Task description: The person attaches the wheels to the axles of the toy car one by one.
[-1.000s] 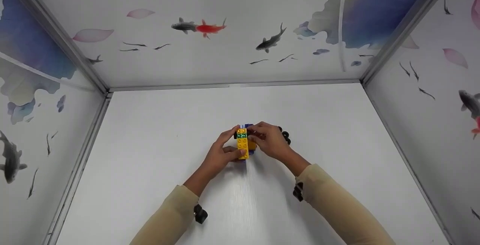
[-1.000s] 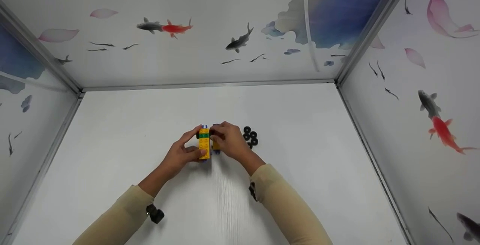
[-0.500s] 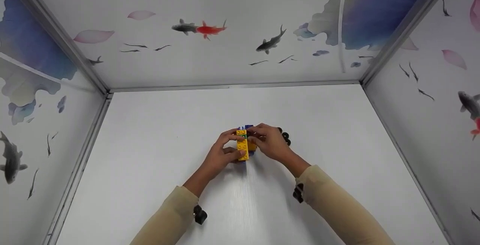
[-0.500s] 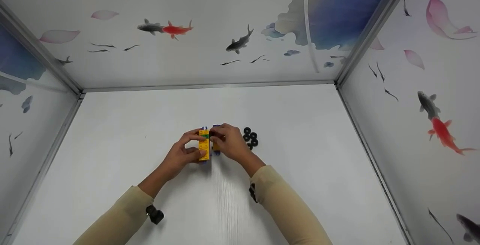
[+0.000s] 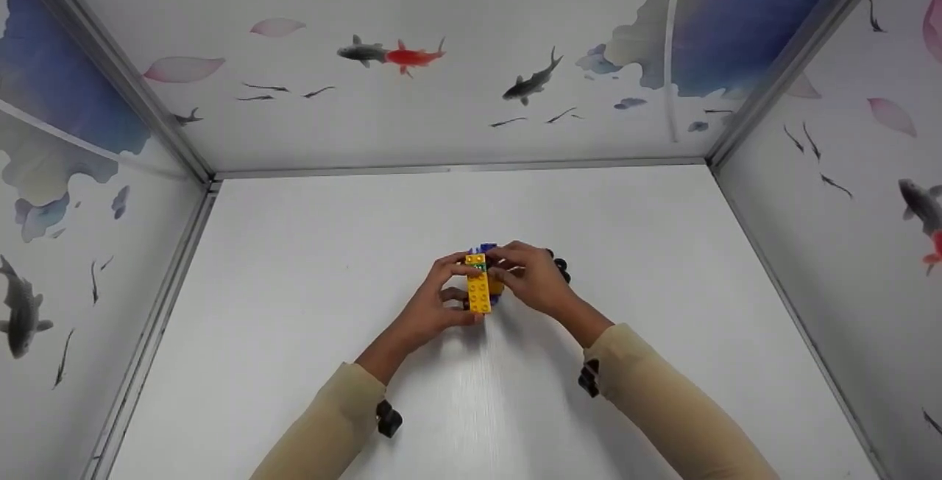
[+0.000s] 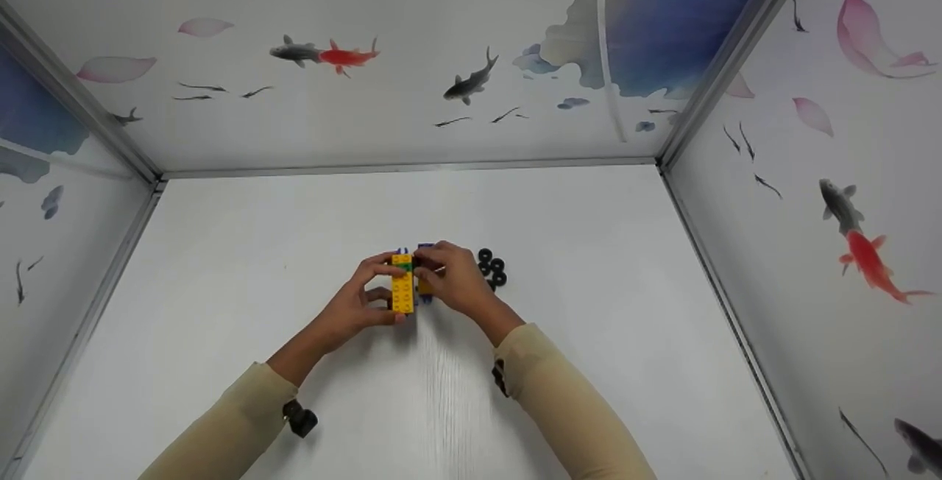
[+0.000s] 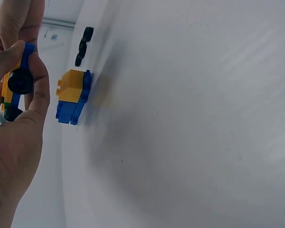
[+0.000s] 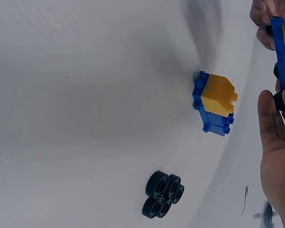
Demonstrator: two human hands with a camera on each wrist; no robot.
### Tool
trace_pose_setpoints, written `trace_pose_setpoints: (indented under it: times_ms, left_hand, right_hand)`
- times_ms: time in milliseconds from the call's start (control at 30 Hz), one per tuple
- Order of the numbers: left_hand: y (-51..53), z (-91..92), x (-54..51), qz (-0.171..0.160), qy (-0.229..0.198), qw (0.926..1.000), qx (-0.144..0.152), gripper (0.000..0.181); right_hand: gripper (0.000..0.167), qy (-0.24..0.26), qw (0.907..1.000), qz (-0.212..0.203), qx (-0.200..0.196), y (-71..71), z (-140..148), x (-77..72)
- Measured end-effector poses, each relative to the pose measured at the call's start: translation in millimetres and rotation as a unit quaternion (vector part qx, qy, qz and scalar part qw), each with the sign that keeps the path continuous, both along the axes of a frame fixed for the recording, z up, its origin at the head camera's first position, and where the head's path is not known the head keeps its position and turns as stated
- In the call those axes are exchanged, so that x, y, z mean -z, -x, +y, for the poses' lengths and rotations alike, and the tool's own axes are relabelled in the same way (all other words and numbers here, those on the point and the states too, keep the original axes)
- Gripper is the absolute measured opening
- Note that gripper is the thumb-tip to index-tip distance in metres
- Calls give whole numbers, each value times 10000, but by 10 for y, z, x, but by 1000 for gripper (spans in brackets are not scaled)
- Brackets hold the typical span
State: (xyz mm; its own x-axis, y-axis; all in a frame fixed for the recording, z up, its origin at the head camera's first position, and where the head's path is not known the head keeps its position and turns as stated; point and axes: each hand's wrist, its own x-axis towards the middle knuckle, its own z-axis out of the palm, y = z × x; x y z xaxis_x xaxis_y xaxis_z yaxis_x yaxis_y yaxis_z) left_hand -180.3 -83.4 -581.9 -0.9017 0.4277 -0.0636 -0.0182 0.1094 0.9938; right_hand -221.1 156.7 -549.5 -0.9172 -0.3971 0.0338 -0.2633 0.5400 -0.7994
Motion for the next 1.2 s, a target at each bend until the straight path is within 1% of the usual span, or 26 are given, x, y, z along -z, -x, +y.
trace_pose_setpoints:
  times_ms: [133,300,367,467,600,733,933,1033,1200]
  left_hand:
    - [7,-9,4,18,40,10000,-74,66]
    - [12,-45,1,-73,171,9995,-266,66]
    - [14,-64,2,-130,202,9992,-334,66]
    - [14,-87,9,-164,203,9990,-356,66]
    - [4,-98,13,-154,215,9990,-366,67]
    - [-3,-107,20,-186,271,9986,-425,67]
    - [-12,-127,37,-263,306,9978,-522,66]
    - [-14,-131,38,-280,298,9978,-515,66]
    - [-9,-131,38,-245,253,9984,-452,66]
  right_hand:
    - [37,-103,9999,35,-28,16,106,1]
    - [34,-374,9988,226,215,39,352,38]
    - [33,-481,9978,308,323,53,471,76]
    - [35,-636,9961,432,430,68,653,150]
    - [38,-881,9935,601,408,57,866,233]
    - [39,-1141,9905,631,427,33,1009,293]
    - [38,-1479,9859,548,555,14,1099,381]
    - [33,-1678,9828,591,501,9,1105,415]
    - [26,-2117,9745,643,369,5,1095,453]
